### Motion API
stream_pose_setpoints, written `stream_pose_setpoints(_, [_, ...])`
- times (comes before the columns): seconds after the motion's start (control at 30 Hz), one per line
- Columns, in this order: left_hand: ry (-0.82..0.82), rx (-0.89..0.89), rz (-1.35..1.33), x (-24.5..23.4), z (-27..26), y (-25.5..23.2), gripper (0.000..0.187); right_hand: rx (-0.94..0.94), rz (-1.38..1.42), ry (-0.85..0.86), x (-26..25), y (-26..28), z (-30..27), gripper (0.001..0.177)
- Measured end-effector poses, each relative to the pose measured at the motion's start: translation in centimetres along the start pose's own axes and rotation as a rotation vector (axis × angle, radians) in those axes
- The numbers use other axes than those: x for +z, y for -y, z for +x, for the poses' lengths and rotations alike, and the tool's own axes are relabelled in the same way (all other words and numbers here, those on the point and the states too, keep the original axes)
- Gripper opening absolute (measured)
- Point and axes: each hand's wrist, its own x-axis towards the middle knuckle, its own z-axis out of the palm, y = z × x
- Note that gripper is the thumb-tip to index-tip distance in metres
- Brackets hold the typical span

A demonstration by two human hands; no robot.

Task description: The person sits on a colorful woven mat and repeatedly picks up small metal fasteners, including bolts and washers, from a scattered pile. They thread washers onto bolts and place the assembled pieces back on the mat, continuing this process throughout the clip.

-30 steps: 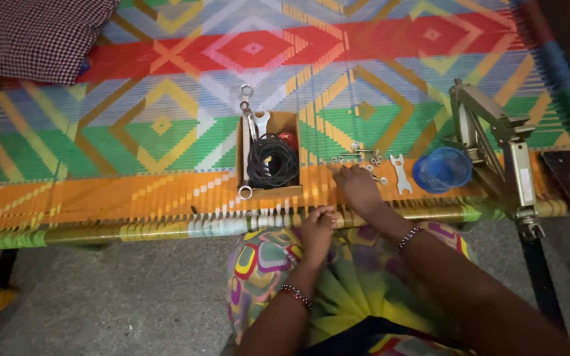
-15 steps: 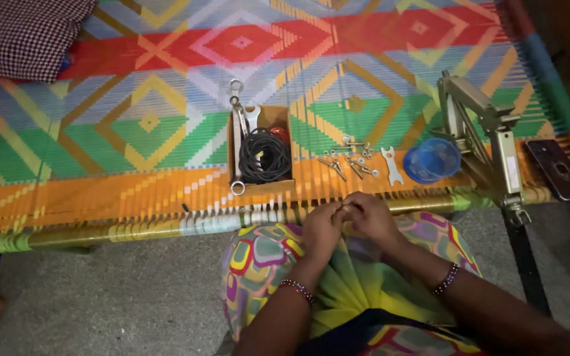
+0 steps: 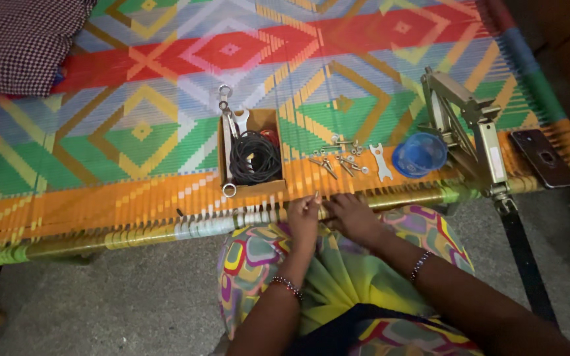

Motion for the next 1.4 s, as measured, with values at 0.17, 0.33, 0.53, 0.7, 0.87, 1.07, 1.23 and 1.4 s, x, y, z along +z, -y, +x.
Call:
stream_pose_setpoints(0.17, [-0.015,-0.008,-0.107,-0.3,-0.4,-1.3,0.019,-0.007,-0.054,0.017,-0.4,0.7,0.0,0.061])
stream_pose_setpoints(0.33, [-0.017,0.037,-0.080,-0.5,-0.2,-1.6,0.017,0.043,-0.009,0.052,-0.4,1.1,0.0,0.057])
stream_pose_setpoints(0.53, [-0.019,-0.129,-0.164,-0.9,0.0,-0.6,0.015,0.067,-0.003,0.067,-0.1,1.0,0.1,0.060])
stream_pose_setpoints(0.7, [0.011,-0.100,-0.236,0.2,-0.2,0.3,0.015,0.046,0.180,0.091,0.0,-1.0,1.0,0.053])
stream_pose_setpoints(0.87, [0.054,-0.306,-0.525,1.0,0.0,0.4,0.021,0.274,0.525,-0.068,0.4,-4.0,2.1,0.029])
stream_pose_setpoints(1.07, [0.097,-0.430,-0.651,0.5,-0.3,-0.7,0.021,0.038,0.077,-0.169,0.7,-6.3,6.5,0.049])
stream_pose_setpoints(1.23, [0.080,-0.345,-0.517,0.7,-0.2,0.3,0.021,0.068,-0.260,-0.025,1.6,-6.6,8.3,0.065])
stream_pose_setpoints(1.4, [-0.010,-0.232,-0.372,1.2,0.0,1.3,0.014,0.029,-0.222,-0.041,1.7,-6.2,6.9,0.056])
